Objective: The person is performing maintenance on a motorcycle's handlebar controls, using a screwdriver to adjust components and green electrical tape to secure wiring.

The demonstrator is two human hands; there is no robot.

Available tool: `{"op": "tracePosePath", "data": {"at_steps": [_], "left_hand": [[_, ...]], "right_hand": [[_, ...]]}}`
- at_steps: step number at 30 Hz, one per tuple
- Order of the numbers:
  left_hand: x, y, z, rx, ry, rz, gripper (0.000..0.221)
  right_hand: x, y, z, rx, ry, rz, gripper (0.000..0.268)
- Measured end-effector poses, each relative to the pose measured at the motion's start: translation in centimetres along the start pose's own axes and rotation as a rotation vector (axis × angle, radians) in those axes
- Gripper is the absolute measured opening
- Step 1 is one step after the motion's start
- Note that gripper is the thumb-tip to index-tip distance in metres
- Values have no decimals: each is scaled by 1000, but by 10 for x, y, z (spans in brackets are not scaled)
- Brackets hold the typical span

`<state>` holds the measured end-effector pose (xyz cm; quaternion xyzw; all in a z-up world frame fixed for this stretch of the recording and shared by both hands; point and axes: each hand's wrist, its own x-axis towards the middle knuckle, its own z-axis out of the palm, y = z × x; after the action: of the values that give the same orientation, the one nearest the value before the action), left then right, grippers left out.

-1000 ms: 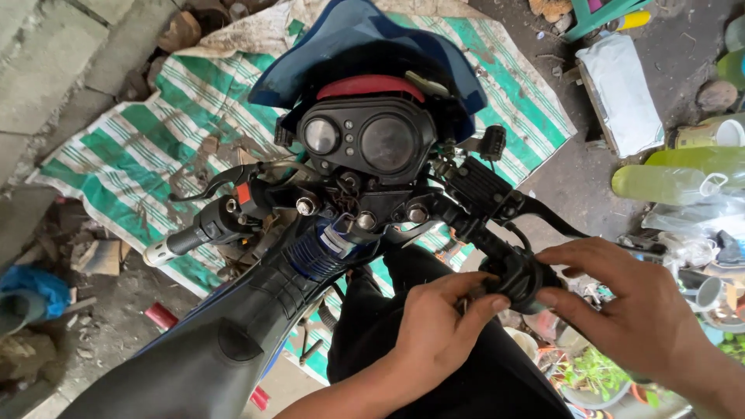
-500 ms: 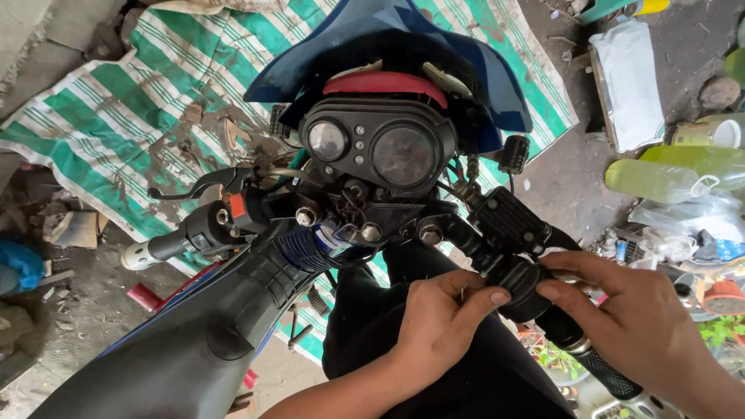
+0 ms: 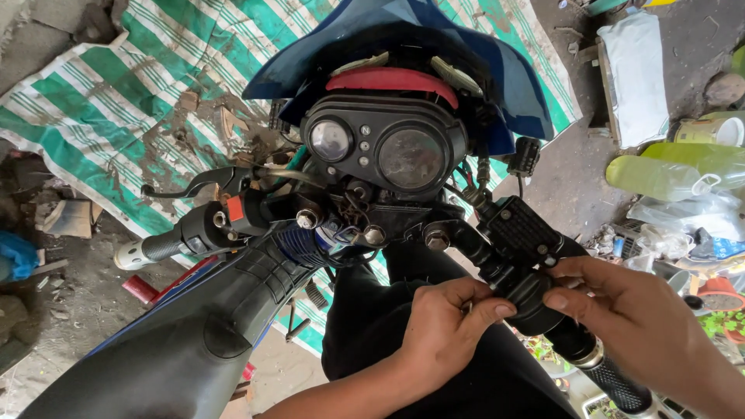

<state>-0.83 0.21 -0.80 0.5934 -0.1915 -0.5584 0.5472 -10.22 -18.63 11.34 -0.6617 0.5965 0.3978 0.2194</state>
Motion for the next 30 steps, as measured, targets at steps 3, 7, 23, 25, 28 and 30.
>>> {"op": "tracePosePath", "data": {"at_steps": [3,7,23,25,28,30], "left_hand": [[1,-2,4,-38,29,-17,33],[4,-5,2,-84,10,-38,32],[2,-4,3,-121,3,-89,44],[2,-3,4,-128,11,-74,43],[2,-4,4,-150,13,-56,41],[3,-5,3,-165,7,-56,40]], "right_hand": [[8,4,-1,163,-45,25,38],[4,-4,-4,160,-57,71,45],[3,-10,-6,130,-55,73,41],[6,-5,-4,134,-52,53,38],[6,-6,-4,117,-47,42,39],[5,-6,-3,95,-47,51,43]]}}
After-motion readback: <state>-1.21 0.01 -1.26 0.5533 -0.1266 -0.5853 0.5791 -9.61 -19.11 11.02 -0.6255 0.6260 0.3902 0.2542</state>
